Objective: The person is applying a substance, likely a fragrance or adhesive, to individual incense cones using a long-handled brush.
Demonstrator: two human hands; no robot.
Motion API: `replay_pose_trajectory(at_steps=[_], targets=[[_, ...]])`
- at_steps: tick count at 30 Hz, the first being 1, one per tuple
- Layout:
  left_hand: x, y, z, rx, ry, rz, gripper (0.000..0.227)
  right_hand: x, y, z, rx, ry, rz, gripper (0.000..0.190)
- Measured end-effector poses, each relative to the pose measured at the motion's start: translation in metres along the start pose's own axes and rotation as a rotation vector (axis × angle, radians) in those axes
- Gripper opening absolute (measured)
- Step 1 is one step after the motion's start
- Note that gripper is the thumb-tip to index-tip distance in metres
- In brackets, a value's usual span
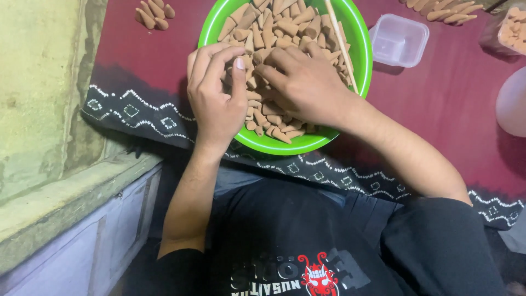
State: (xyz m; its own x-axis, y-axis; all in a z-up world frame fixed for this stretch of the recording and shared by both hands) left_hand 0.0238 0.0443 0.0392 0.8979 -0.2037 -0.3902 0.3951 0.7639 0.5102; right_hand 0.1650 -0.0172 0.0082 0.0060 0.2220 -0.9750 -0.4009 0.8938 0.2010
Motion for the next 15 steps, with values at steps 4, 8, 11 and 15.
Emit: replay_pose_trajectory(at_steps=[4,8,11,15], targets=[[0.0,-0.003,-0.005,-0.019,0.004,0.0,0.021,0.005,0.003,0.007,0.013,0.066,-0.036,0.037],[0.001,-0.001,-0.004,-0.005,0.004,-0.007,0.019,0.012,0.005,0.013,0.079,0.109,-0.039,0.033],[0.001,-0.002,-0.005,-0.008,0.003,-0.003,0.018,0.013,0.008,0.015,0.139,0.109,-0.082,0.036],[0.001,-0.003,-0.006,-0.009,0.004,0.006,0.017,0.008,0.011,0.019,0.217,0.207,-0.203,0.048]])
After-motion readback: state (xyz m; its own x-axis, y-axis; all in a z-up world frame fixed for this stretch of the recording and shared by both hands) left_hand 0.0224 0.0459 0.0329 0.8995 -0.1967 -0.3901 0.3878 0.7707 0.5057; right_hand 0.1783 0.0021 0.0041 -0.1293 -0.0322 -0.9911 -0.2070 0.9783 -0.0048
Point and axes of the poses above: each hand's wrist, its own y-axis towards the middle knuckle, its own x-axis out of the palm, z = x × y, the point moved 6 cm from there along y, towards the middle knuckle, and after that the axes turned 6 degrees about -y, right-handed, at the moved point
